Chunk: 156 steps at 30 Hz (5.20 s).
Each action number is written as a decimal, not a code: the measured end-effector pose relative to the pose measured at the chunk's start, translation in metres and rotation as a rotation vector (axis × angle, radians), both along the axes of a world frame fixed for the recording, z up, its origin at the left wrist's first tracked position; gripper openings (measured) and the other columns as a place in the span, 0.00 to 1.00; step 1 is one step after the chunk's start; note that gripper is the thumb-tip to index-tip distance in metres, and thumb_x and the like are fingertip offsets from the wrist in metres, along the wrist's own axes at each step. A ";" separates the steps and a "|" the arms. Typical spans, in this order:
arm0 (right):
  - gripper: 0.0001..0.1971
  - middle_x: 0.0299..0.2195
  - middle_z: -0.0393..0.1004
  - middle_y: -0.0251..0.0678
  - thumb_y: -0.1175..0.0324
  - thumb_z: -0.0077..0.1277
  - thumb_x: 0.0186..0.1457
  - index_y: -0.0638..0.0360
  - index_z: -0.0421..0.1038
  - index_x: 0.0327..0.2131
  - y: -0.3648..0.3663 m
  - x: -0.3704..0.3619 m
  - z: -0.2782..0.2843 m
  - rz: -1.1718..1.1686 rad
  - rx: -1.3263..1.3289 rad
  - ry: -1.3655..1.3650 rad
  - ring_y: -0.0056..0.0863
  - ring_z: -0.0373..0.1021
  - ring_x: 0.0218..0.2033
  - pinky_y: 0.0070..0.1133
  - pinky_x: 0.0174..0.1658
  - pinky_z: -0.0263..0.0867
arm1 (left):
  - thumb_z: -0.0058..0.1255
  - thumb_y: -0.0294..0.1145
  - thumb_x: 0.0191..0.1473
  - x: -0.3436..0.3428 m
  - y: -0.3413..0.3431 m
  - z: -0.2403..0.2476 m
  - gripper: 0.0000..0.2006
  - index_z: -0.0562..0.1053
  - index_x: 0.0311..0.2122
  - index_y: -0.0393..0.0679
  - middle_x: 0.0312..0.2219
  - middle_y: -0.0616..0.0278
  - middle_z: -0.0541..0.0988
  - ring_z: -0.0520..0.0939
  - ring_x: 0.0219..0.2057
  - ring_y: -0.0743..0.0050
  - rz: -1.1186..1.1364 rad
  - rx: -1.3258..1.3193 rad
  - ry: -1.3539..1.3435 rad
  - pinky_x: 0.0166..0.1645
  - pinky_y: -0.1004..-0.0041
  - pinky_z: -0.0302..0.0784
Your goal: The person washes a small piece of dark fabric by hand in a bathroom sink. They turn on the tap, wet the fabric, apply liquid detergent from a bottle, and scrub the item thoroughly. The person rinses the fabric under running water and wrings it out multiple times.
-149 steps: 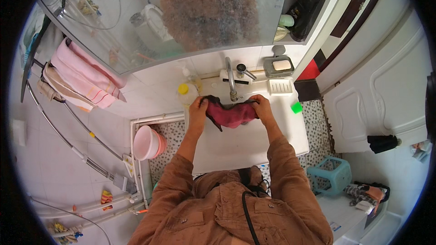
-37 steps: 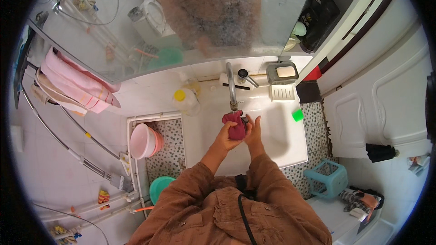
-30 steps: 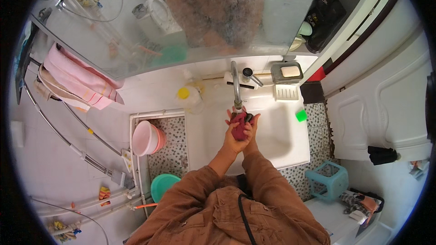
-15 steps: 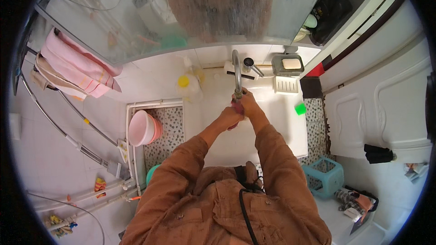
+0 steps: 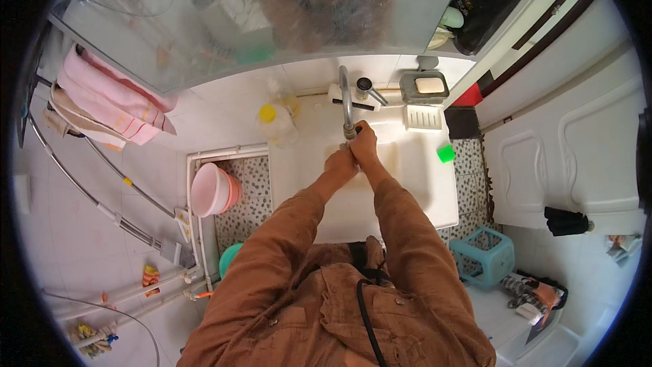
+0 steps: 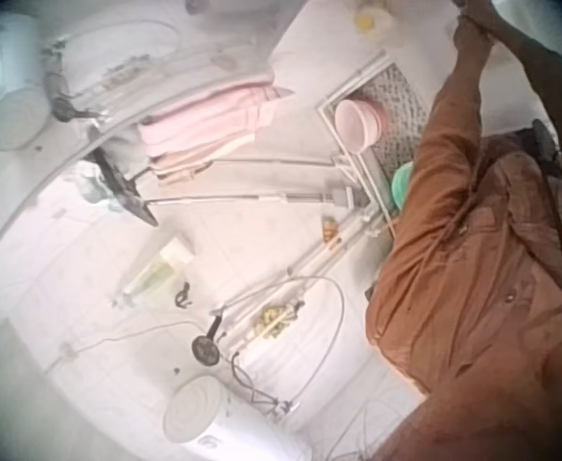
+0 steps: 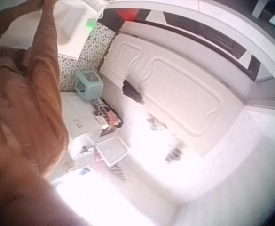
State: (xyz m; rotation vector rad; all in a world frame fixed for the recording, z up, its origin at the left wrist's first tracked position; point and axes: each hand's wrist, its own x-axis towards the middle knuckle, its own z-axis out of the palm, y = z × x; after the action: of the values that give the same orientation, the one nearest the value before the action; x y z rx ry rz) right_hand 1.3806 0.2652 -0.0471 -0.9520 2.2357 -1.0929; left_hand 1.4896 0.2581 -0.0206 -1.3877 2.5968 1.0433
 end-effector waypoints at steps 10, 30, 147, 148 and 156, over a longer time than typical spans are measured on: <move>0.12 0.32 0.75 0.36 0.81 0.43 0.49 0.62 0.75 0.35 0.003 0.007 0.028 -0.061 -0.323 -0.858 0.26 0.71 0.30 0.22 0.34 0.68 | 0.59 0.39 0.48 -0.012 -0.040 -0.033 0.15 0.71 0.34 0.40 0.24 0.59 0.76 0.77 0.20 0.69 0.539 1.024 0.416 0.17 0.65 0.69; 0.11 0.31 0.76 0.35 0.72 0.49 0.53 0.66 0.74 0.40 0.053 -0.035 0.000 -0.378 -0.312 -0.284 0.20 0.70 0.26 0.17 0.28 0.67 | 0.56 0.30 0.53 -0.039 -0.010 -0.041 0.19 0.68 0.50 0.49 0.42 0.64 0.77 0.78 0.43 0.69 0.646 1.581 1.164 0.45 0.66 0.76; 0.10 0.32 0.73 0.40 0.83 0.55 0.40 0.62 0.77 0.30 0.105 -0.082 0.058 0.000 -0.319 0.274 0.37 0.72 0.36 0.26 0.40 0.69 | 0.65 0.25 0.42 0.091 -0.051 0.030 0.11 0.74 0.29 0.35 0.25 0.66 0.77 0.74 0.25 0.79 0.568 0.207 0.737 0.32 0.78 0.71; 0.10 0.32 0.74 0.40 0.84 0.55 0.40 0.62 0.77 0.30 0.105 -0.081 0.059 -0.022 -0.361 0.247 0.36 0.72 0.36 0.26 0.40 0.69 | 0.65 0.25 0.42 0.092 -0.048 0.030 0.11 0.74 0.30 0.36 0.27 0.66 0.77 0.74 0.26 0.79 0.519 0.153 0.775 0.33 0.78 0.71; 0.11 0.28 0.75 0.41 0.80 0.59 0.39 0.57 0.79 0.30 0.143 -0.070 -0.019 0.403 0.051 0.288 0.37 0.72 0.34 0.24 0.37 0.70 | 0.62 0.24 0.40 0.129 -0.008 -0.054 0.14 0.73 0.35 0.38 0.32 0.54 0.76 0.79 0.33 0.60 -0.035 -0.163 0.365 0.37 0.68 0.75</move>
State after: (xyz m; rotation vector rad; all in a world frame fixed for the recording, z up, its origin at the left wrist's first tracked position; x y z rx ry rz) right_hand 1.3105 0.4078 -0.0661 -1.5364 2.1365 -0.7516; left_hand 1.6186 0.2498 -0.0747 -1.2783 3.0125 1.2044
